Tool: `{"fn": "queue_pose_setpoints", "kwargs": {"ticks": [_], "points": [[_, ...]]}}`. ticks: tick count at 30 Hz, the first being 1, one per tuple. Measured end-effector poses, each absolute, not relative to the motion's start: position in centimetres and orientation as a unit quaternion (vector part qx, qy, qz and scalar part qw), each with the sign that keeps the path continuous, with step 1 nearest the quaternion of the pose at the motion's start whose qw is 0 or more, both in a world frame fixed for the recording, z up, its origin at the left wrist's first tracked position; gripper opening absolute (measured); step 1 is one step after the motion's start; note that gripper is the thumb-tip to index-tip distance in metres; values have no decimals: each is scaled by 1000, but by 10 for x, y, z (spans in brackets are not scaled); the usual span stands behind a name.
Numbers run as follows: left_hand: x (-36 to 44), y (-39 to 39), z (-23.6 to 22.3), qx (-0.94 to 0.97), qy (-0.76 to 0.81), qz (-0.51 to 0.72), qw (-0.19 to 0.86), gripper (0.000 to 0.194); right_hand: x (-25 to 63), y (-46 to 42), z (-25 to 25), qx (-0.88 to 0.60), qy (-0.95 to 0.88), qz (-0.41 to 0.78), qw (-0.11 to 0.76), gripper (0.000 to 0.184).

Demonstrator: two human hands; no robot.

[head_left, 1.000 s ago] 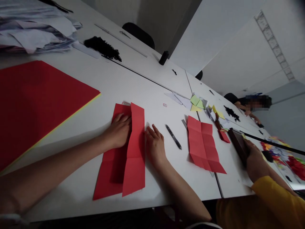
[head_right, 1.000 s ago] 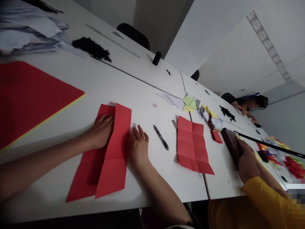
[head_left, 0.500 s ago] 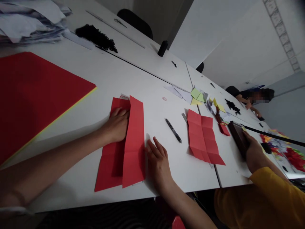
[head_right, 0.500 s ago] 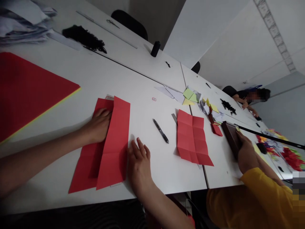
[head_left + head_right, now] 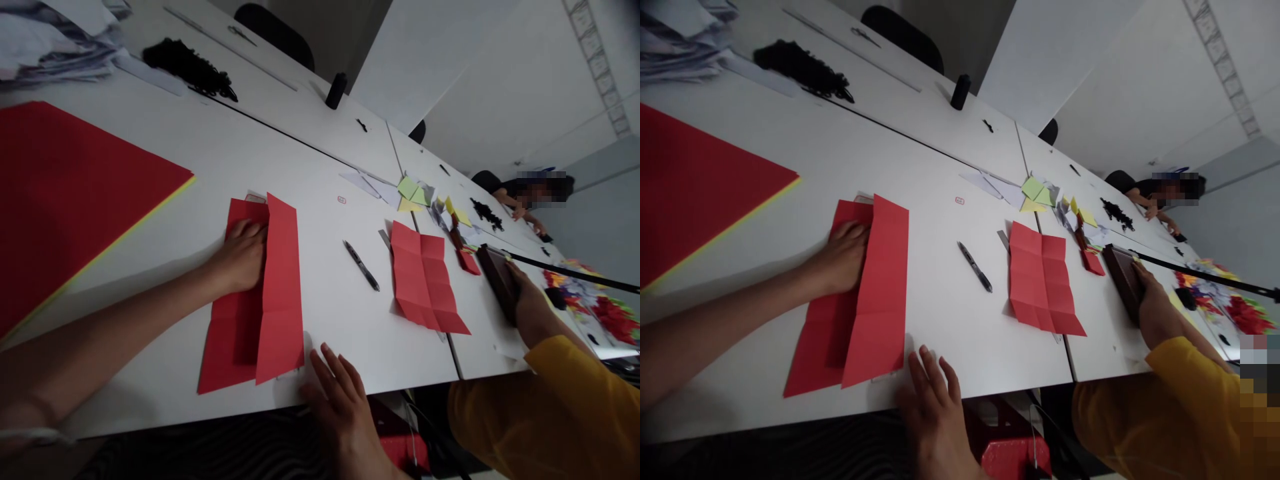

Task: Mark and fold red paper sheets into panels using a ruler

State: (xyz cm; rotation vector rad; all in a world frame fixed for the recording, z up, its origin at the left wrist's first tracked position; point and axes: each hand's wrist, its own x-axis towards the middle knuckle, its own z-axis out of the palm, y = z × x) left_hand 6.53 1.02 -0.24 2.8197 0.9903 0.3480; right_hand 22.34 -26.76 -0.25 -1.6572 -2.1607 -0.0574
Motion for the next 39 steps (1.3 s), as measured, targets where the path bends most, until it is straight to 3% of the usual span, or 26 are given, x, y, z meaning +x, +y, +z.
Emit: {"fn": "queue_pose_setpoints", "kwargs": {"ticks": [3,8,11,21,31,39], "points": [[65,9,-2,933,334,111,70,36,236,-256,11,-609,-744,23,275,24],[64,2,3,932,330,136,65,51,248,-189,35,-648,-637,206,364,37],[64,-6,6,933,327,137,54,49,238,-139,39,-618,-572,307,443,49],[55,-11,1,933,336,120,55,45,263,-75,31,-623,-413,473,466,79],[29,-3,13,928,358,71,70,47,295,-77,15,-560,-381,559,478,44],[20,4,7,927,355,88,76,52,298,-76,13,-556,-376,566,479,38]]}}
